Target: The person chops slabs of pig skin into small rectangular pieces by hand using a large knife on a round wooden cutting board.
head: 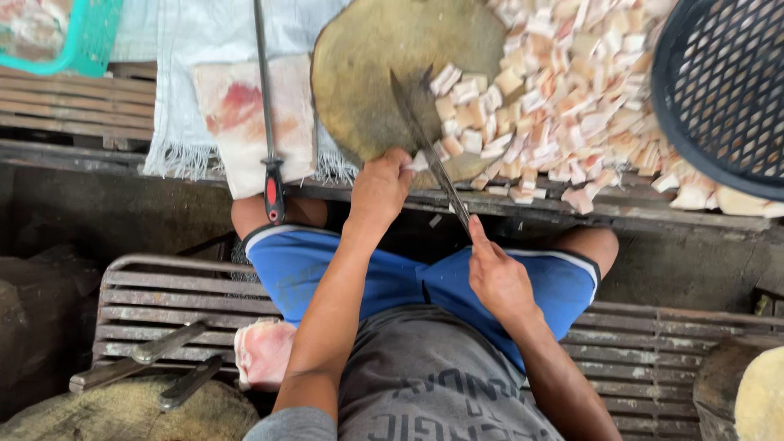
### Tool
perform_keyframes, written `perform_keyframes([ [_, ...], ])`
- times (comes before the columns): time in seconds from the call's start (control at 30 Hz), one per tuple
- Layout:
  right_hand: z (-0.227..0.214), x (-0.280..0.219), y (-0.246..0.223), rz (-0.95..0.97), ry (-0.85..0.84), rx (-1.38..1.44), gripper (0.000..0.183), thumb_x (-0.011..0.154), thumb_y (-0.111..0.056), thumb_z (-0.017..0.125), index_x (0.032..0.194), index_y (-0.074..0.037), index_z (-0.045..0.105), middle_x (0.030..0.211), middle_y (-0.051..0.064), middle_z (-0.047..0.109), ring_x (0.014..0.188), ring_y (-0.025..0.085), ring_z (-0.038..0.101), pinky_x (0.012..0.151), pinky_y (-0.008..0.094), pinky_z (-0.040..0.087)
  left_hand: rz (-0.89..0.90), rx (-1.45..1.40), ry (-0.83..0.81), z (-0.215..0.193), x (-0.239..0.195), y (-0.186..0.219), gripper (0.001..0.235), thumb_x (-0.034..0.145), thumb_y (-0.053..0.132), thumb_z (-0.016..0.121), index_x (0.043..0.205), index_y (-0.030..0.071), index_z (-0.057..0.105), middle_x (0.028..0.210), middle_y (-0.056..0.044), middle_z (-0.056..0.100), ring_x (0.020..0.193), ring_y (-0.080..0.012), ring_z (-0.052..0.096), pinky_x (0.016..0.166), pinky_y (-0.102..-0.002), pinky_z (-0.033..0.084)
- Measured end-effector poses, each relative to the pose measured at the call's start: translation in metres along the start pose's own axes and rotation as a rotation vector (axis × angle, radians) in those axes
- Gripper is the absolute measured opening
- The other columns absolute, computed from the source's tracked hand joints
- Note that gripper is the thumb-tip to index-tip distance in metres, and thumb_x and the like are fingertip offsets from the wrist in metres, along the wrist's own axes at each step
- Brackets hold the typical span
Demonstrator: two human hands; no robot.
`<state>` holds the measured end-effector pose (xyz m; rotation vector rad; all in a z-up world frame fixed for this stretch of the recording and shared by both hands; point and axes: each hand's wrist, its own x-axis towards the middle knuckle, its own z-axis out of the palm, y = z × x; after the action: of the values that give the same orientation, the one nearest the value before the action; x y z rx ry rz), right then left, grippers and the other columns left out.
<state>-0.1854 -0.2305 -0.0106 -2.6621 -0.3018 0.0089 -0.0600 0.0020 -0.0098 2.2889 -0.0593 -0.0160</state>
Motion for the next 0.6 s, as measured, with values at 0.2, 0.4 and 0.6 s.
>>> perform_keyframes([
  [0.2, -0.034, -0.007, 0.003, 0.271, 0.128, 0.353, 0.058, 0.097, -0.006, 0.059, 0.153, -0.010, 0.048, 0.081, 0.018, 0.073, 0.070, 0.031, 0.075, 0.067, 0.037, 0.058, 0.001, -0.018, -0.021, 0.006, 0.005, 0.002, 0.017, 0.087, 0.017, 0.076, 0.098, 0.006, 0.068, 0.092, -0.018, 0.074, 0.088, -0.0399, 0.071, 0.077, -0.049, 0.056],
  [0.4, -0.057, -0.020, -0.007, 0.182, 0.103, 0.324, 0.056, 0.097, -0.010, 0.062, 0.151, -0.012, 0.049, 0.090, 0.019, 0.073, 0.078, 0.033, 0.076, 0.073, 0.039, 0.060, 0.003, -0.246, 0.011, -0.017, -0.004, -0.013, 0.020, 0.086, 0.009, 0.075, 0.100, 0.000, 0.064, 0.091, -0.019, 0.074, 0.084, -0.0322, 0.076, 0.075, -0.040, 0.059],
  [0.6, -0.038, -0.003, 0.007, -0.048, -0.033, 0.195, 0.054, 0.091, -0.007, 0.065, 0.144, -0.010, 0.056, 0.107, 0.022, 0.074, 0.084, 0.040, 0.072, 0.073, 0.047, 0.059, -0.095, -0.247, 0.066, -0.033, -0.006, -0.028, 0.015, 0.088, 0.010, 0.074, 0.094, 0.000, 0.065, 0.085, -0.017, 0.075, 0.079, -0.0296, 0.076, 0.074, -0.039, 0.059],
])
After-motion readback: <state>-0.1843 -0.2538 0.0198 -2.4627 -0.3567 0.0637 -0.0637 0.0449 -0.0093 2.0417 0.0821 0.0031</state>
